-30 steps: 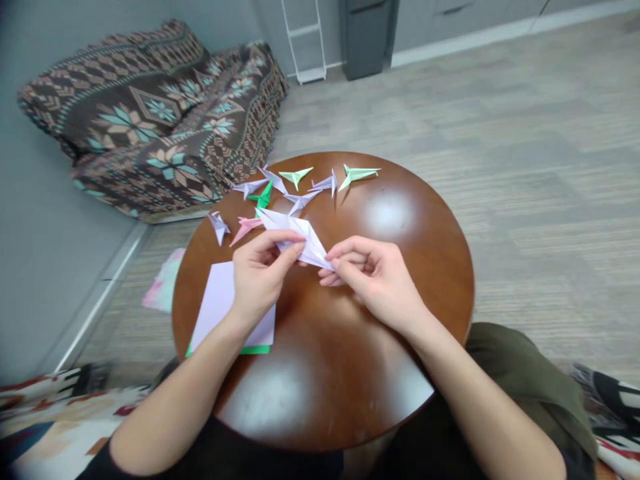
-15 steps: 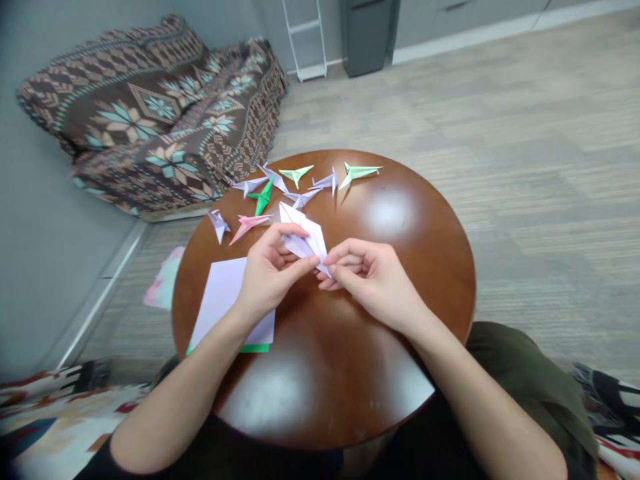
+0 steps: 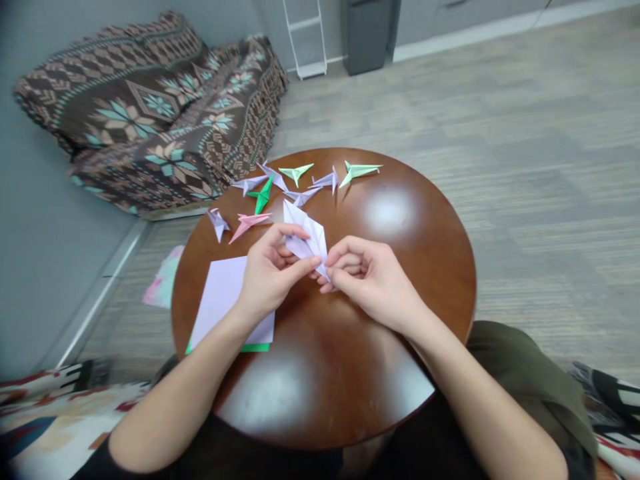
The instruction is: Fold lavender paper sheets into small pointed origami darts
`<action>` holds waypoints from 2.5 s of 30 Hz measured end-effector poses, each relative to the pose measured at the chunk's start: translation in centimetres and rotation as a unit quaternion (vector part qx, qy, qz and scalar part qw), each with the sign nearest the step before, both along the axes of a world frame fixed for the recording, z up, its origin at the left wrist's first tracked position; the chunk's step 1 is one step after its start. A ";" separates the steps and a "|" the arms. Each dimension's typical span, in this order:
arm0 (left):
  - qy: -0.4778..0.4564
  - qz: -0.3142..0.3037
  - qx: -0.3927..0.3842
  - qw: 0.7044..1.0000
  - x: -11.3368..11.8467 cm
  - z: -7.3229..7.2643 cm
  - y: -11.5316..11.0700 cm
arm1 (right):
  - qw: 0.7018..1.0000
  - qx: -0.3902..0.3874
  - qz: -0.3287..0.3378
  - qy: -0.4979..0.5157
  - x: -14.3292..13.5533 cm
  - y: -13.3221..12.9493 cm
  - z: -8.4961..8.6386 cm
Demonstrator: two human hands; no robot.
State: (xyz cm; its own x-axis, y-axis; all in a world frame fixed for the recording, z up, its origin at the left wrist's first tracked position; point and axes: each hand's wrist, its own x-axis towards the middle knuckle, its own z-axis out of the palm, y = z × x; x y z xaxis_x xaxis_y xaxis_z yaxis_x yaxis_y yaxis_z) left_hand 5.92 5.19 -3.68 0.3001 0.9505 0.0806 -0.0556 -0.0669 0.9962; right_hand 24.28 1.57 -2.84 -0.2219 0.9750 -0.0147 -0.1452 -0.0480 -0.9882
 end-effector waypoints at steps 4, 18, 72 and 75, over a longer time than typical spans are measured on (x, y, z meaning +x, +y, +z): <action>-0.004 0.003 -0.001 1.000 0.1 -0.1 -0.1 | 1.000 -0.009 0.012 -0.002 -0.1 0.0 0.1; 0.011 0.012 -0.002 1.000 0.2 -0.1 -0.5 | 0.999 -0.053 0.001 0.001 -0.4 0.1 0.1; -0.013 0.085 0.046 0.995 -0.5 -0.3 0.4 | 0.993 -0.115 0.015 -0.030 -1.0 -0.7 0.0; -0.008 0.085 0.055 0.995 -0.8 -0.3 0.7 | 0.992 -0.124 0.006 -0.015 -1.0 -0.7 0.1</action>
